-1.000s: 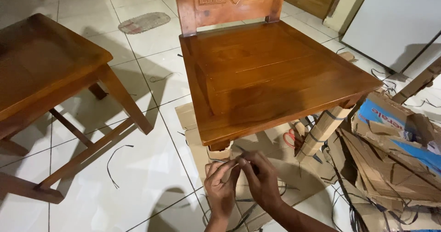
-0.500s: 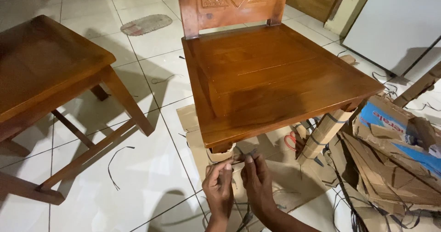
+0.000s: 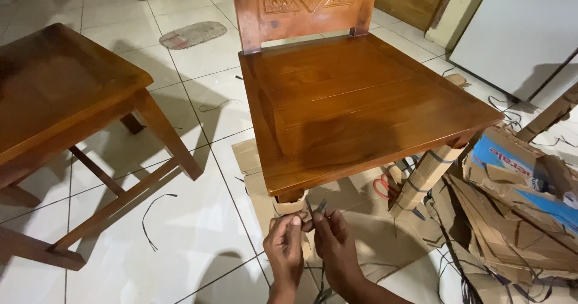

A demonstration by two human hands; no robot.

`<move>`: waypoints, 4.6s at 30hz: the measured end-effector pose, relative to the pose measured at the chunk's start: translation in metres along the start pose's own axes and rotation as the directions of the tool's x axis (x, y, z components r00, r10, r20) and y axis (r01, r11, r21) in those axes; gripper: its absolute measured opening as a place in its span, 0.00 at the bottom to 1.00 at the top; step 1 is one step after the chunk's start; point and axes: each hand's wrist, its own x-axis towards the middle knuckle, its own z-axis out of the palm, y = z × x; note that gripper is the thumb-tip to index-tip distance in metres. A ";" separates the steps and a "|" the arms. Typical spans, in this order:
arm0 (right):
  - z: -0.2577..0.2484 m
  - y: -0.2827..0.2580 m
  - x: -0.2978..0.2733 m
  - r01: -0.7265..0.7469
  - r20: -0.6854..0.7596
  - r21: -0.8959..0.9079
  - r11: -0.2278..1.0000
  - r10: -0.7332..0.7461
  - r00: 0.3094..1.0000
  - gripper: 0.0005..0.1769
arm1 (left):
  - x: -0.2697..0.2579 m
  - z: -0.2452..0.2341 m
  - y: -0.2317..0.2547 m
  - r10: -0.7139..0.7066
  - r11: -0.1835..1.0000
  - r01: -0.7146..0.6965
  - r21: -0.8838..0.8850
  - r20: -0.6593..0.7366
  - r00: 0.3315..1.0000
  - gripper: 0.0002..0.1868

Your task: Wrapping wooden chair legs with cardboard and securing them with string using scissors

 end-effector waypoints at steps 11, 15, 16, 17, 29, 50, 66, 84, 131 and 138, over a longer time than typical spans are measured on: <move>-0.002 0.000 -0.001 0.091 0.090 -0.041 0.995 -0.087 0.992 0.11 | 0.009 -0.007 0.022 -0.286 0.946 0.269 0.181 0.079 0.955 0.21; 0.002 -0.009 -0.003 -0.038 0.002 -0.096 0.995 0.039 0.999 0.15 | 0.008 -0.002 0.028 -0.320 0.947 0.320 0.019 0.090 0.943 0.19; 0.002 -0.007 0.000 -0.037 0.004 -0.097 0.995 0.038 0.999 0.15 | 0.007 -0.002 0.025 -0.319 0.948 0.318 0.018 0.089 0.944 0.19; 0.001 -0.005 0.003 -0.083 0.004 -0.047 0.995 0.083 0.997 0.10 | 0.007 -0.001 0.022 -0.328 0.944 0.329 0.002 0.080 0.941 0.19; -0.005 -0.007 -0.002 -0.003 0.178 -0.105 0.994 0.021 0.984 0.12 | 0.004 -0.009 0.014 -0.283 0.955 0.271 0.123 0.092 0.955 0.19; 0.012 0.044 -0.001 0.093 0.207 0.013 0.996 -0.094 0.974 0.05 | 0.018 -0.031 -0.074 -0.284 0.696 0.258 -0.671 0.074 0.956 0.05; -0.004 0.015 0.007 0.316 0.298 -0.515 0.797 -0.180 0.938 0.08 | 0.056 -0.033 -0.043 -0.397 0.716 0.346 -0.606 0.053 0.916 0.06; -0.007 0.013 0.027 0.628 0.570 -0.668 0.399 -0.269 0.777 0.10 | 0.074 -0.016 -0.055 -0.133 0.624 0.043 -0.780 -0.051 0.990 0.06; 0.043 -0.015 0.009 0.846 0.571 -0.354 0.397 -0.625 0.532 0.13 | 0.030 -0.043 -0.038 -0.015 0.972 0.005 -0.236 -0.039 0.999 0.09; 0.039 0.000 0.011 0.637 0.434 -0.247 0.730 -0.504 0.746 0.21 | 0.031 -0.057 -0.051 0.015 0.994 -0.005 -0.105 0.089 0.996 0.14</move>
